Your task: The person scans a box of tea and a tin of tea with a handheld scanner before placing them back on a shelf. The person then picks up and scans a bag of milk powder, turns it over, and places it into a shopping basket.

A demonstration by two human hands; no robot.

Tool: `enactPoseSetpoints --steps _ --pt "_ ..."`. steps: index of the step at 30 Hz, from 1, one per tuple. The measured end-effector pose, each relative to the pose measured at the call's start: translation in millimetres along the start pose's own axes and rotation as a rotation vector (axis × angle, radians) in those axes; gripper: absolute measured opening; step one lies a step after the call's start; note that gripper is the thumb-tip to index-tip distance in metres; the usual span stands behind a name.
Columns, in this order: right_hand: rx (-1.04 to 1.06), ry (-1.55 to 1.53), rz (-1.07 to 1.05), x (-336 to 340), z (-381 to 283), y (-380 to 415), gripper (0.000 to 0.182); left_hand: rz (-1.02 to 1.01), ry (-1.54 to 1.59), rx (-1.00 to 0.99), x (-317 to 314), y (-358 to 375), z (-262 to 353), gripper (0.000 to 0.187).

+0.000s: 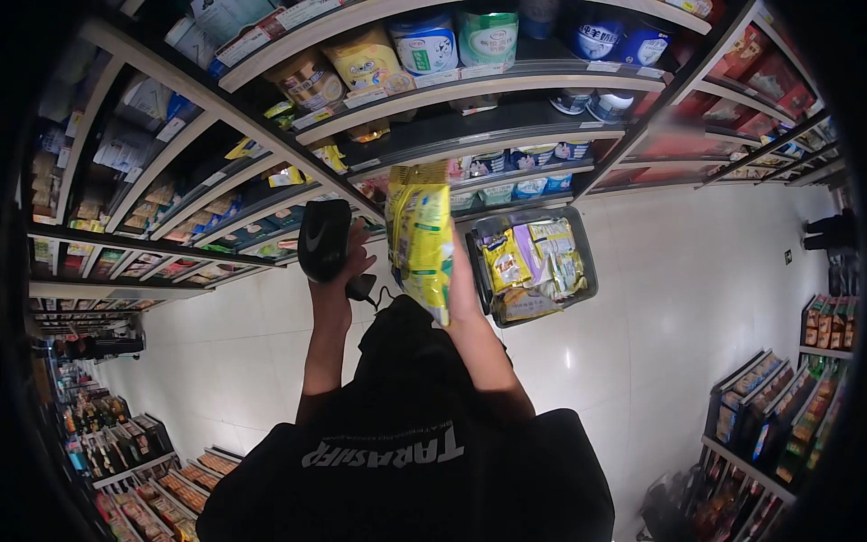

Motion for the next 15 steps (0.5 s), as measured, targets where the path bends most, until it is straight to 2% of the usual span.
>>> enactPoseSetpoints --steps 1,2,3,5,6,9,11,13,14,15 --pt "-0.074 0.117 -0.016 -17.0 0.4 5.7 0.060 -0.025 0.038 0.004 -2.9 -0.2 1.6 0.051" --pt "-0.006 0.111 -0.048 -26.6 1.6 7.5 0.059 -0.113 0.199 0.121 -11.7 0.2 -3.8 0.057" --pt "0.063 0.104 -0.084 -36.9 3.8 9.9 0.058 -0.121 0.227 0.125 -17.6 1.5 -1.4 0.057" --pt "0.159 0.350 -0.171 -52.5 2.9 16.1 0.062 -0.151 0.517 0.250 -18.0 -2.4 -31.8 0.058" --pt "0.195 0.483 -0.188 -53.1 3.8 19.2 0.063 -0.241 0.632 0.295 -23.7 -6.5 -41.4 0.060" --pt "0.308 0.825 -0.278 -77.5 -2.0 32.0 0.059 -0.420 0.809 0.069 -17.4 -14.3 -38.8 0.063" --pt "0.386 1.102 -0.374 -95.3 3.8 37.6 0.057 -0.406 0.946 0.044 -4.1 -17.6 -45.3 0.061" --pt "0.504 1.286 -0.342 -106.8 11.8 39.9 0.053 -0.406 1.063 0.040 7.1 -20.1 -52.0 0.060" --pt "0.543 1.371 -0.350 -111.1 17.6 38.9 0.052 -0.443 1.032 -0.054 11.2 -17.4 -43.7 0.058" --pt "0.582 1.456 -0.359 -115.3 23.9 36.5 0.052 -0.433 1.067 -0.020 16.8 -18.6 -44.9 0.059"
Point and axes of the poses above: each hand's wrist, its own y-axis away from the middle knuckle, its own x-axis out of the back of the hand, z = x × y, the point moved 9 cm from there along -y, towards the middle knuckle, and after that the axes turned 5 degrees about -y, right-handed, at the moved point
